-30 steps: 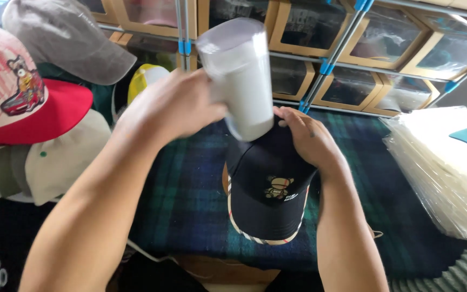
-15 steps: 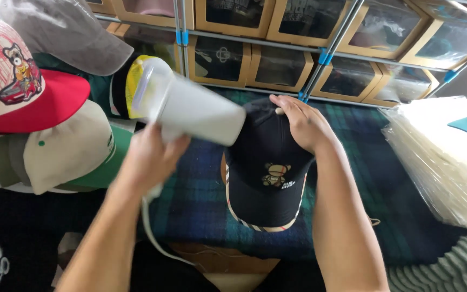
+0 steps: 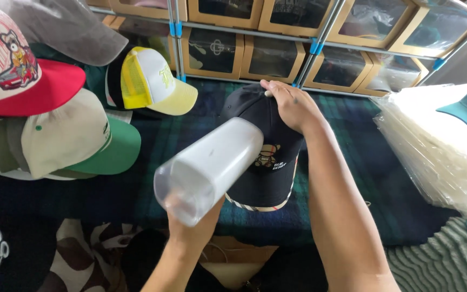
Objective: Brushing and steaming a baseball cap to clean and reshape it.
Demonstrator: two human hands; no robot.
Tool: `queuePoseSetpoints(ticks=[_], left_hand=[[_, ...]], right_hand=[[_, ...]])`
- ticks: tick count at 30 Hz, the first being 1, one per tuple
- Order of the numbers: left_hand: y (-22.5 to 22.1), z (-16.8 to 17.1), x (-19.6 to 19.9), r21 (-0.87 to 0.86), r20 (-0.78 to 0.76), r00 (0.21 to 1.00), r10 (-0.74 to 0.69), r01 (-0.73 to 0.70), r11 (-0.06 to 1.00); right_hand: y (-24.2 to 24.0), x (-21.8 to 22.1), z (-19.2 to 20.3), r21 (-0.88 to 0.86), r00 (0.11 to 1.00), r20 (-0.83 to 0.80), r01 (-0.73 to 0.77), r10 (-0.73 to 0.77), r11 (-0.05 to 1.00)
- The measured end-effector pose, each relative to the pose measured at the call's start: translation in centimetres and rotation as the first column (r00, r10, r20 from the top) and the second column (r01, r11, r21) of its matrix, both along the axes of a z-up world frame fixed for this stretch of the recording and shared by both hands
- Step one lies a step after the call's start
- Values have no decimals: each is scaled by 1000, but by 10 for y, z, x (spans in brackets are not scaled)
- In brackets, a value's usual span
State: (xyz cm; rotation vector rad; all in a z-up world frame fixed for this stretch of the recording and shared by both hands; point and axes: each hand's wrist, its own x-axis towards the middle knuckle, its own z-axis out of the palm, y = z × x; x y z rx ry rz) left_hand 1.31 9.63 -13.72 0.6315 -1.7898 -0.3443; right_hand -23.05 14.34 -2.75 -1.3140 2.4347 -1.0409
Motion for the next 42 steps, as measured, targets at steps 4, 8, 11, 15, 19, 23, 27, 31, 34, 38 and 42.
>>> queuePoseSetpoints(ticks=[4, 8, 11, 15, 19, 23, 27, 31, 34, 38, 42], left_hand=[[-1, -20, -4, -189, -61, 997, 49, -60, 980], [9, -47, 12, 5, 29, 996, -85, 85, 996], [7, -36, 18, 12, 128, 979, -157, 157, 988], [0, 56, 6, 90, 415, 907, -75, 41, 995], [-9, 143, -19, 185, 513, 824, -239, 166, 969], [-10, 139, -15, 294, 588, 760, -278, 119, 948], [-25, 39, 16, -126, 402, 913, -69, 130, 983], [-18, -57, 44, -115, 225, 955, -192, 221, 968], [11, -79, 53, 404, 292, 925, -243, 111, 908], [50, -86, 51, 508, -224, 937, -267, 347, 788], [142, -111, -16, 605, -656, 699, -286, 713, 354]], right_hand=[[1, -1, -4, -3, 999, -32, 11, -11, 1000], [-10, -21, -13, 33, 995, -101, -24, 27, 999], [-11, -31, -10, 98, 995, -94, -31, 40, 995], [-6, -8, 8, 201, 998, -44, -44, 54, 979], [-14, -58, -27, 79, 973, -109, -195, 203, 978], [-16, -77, -44, 12, 926, -280, -260, 252, 966], [-3, -21, -5, 27, 994, 22, -104, 103, 994], [-15, -57, -40, -118, 978, -135, -175, 158, 977], [8, -41, -56, -352, 849, -526, -164, -50, 922], [84, 67, -70, -768, 913, -317, -89, -256, 635], [143, 161, -110, -360, 891, -345, -417, 296, 835]])
